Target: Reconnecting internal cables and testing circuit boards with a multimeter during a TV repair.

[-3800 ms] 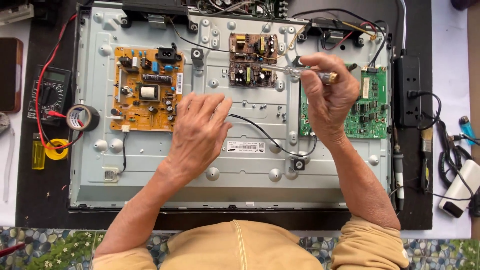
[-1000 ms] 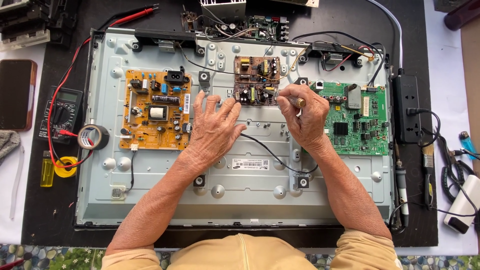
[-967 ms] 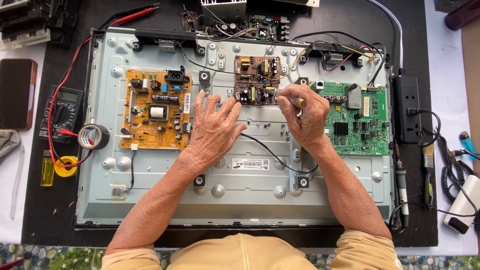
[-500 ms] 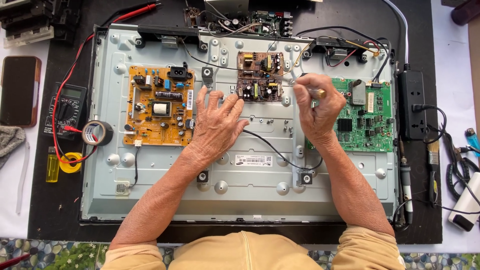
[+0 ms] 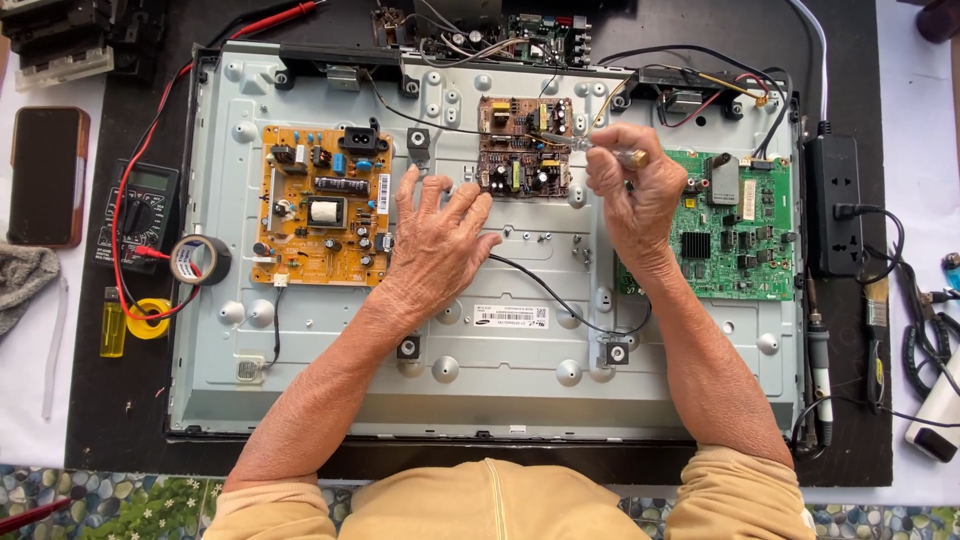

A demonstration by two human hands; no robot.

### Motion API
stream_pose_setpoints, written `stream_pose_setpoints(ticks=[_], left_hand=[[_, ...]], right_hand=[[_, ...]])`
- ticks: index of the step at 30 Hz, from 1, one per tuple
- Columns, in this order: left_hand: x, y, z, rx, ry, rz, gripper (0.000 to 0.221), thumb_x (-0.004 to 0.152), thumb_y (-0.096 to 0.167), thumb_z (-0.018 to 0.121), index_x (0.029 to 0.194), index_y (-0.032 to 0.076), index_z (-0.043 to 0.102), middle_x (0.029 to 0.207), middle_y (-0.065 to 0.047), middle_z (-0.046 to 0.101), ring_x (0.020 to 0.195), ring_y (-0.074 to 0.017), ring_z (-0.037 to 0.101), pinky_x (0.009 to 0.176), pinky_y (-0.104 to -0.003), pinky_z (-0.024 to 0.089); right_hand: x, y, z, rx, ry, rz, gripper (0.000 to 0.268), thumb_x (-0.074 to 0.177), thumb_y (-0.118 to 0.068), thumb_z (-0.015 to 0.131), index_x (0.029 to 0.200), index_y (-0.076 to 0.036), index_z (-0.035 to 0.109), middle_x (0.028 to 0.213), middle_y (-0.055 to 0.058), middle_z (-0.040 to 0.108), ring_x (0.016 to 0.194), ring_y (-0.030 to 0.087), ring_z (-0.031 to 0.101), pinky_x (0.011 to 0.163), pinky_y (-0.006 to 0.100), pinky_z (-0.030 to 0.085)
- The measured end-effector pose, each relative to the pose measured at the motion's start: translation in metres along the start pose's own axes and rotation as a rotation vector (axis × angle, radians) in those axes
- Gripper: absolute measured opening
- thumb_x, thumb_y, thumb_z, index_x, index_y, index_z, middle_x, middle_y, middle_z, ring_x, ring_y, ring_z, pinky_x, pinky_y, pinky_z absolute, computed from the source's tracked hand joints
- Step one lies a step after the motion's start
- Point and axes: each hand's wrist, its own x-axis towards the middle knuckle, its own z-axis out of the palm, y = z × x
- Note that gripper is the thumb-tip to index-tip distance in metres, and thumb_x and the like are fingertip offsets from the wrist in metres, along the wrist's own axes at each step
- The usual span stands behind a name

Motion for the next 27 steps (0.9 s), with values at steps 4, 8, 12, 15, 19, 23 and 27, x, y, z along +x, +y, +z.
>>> stream_pose_setpoints(ticks=[4,8,12,15,19,23,27], left_hand=[[0.0002,0.0001,-0.0011,0.0,-0.003,-0.005,0.042,0.093,0.039,0.07,0.119,0.006,0.065,0.113,-0.012,0.06,0.113,-0.0337,0.051,0.11,-0.064,0.024],[0.0006,0.0003,-0.0016,0.001,-0.007,-0.003,0.041,0.094,0.039,0.069,0.119,0.007,0.065,0.113,-0.011,0.06,0.113,-0.033,0.051,0.111,-0.064,0.023],[0.0011,0.0005,-0.0009,0.006,-0.004,-0.003,0.042,0.094,0.04,0.07,0.119,0.006,0.065,0.113,-0.012,0.06,0.113,-0.0332,0.051,0.11,-0.064,0.024],[0.0011,0.0003,-0.0011,0.007,-0.003,-0.003,0.041,0.094,0.039,0.07,0.119,0.007,0.066,0.112,-0.011,0.06,0.112,-0.0327,0.051,0.11,-0.064,0.025],[0.0004,0.0007,-0.0015,0.002,-0.006,-0.003,0.043,0.094,0.04,0.07,0.119,0.006,0.066,0.113,-0.012,0.06,0.113,-0.0341,0.052,0.11,-0.064,0.025],[0.0008,0.0012,-0.0021,0.004,0.004,0.002,0.043,0.094,0.04,0.07,0.118,0.005,0.066,0.113,-0.012,0.06,0.112,-0.0341,0.052,0.109,-0.064,0.026],[0.0014,0.0013,-0.0024,0.009,0.006,0.004,0.043,0.093,0.04,0.07,0.118,0.005,0.066,0.111,-0.012,0.06,0.111,-0.0339,0.051,0.109,-0.064,0.026]], right_hand=[[0.0017,-0.0041,-0.0003,0.099,0.046,0.157,0.02,0.107,-0.022,0.065,0.109,-0.002,0.065,0.072,0.008,0.066,0.063,0.01,0.065,0.059,0.022,0.057],[0.0015,-0.003,-0.0021,0.097,0.057,0.191,0.021,0.107,-0.021,0.066,0.108,0.0,0.065,0.071,0.01,0.066,0.062,0.011,0.065,0.056,0.023,0.057],[0.0008,-0.0055,-0.0025,0.097,0.058,0.201,0.021,0.107,-0.021,0.066,0.108,0.001,0.065,0.071,0.011,0.065,0.062,0.011,0.065,0.055,0.024,0.057],[0.0003,-0.0062,-0.001,0.119,0.078,0.241,0.02,0.106,-0.021,0.067,0.107,-0.001,0.066,0.07,0.01,0.066,0.061,0.01,0.065,0.055,0.022,0.056],[-0.0011,-0.0062,0.0003,0.109,0.072,0.243,0.02,0.105,-0.021,0.069,0.106,-0.001,0.067,0.068,0.01,0.065,0.059,0.01,0.063,0.055,0.021,0.055],[-0.0033,-0.0034,-0.0008,0.091,0.055,0.238,0.021,0.105,-0.022,0.07,0.106,-0.001,0.067,0.068,0.009,0.064,0.059,0.009,0.062,0.055,0.022,0.054],[-0.0024,-0.0044,-0.0016,0.084,0.05,0.238,0.02,0.105,-0.022,0.07,0.105,-0.001,0.067,0.067,0.01,0.063,0.059,0.009,0.061,0.054,0.021,0.054]])
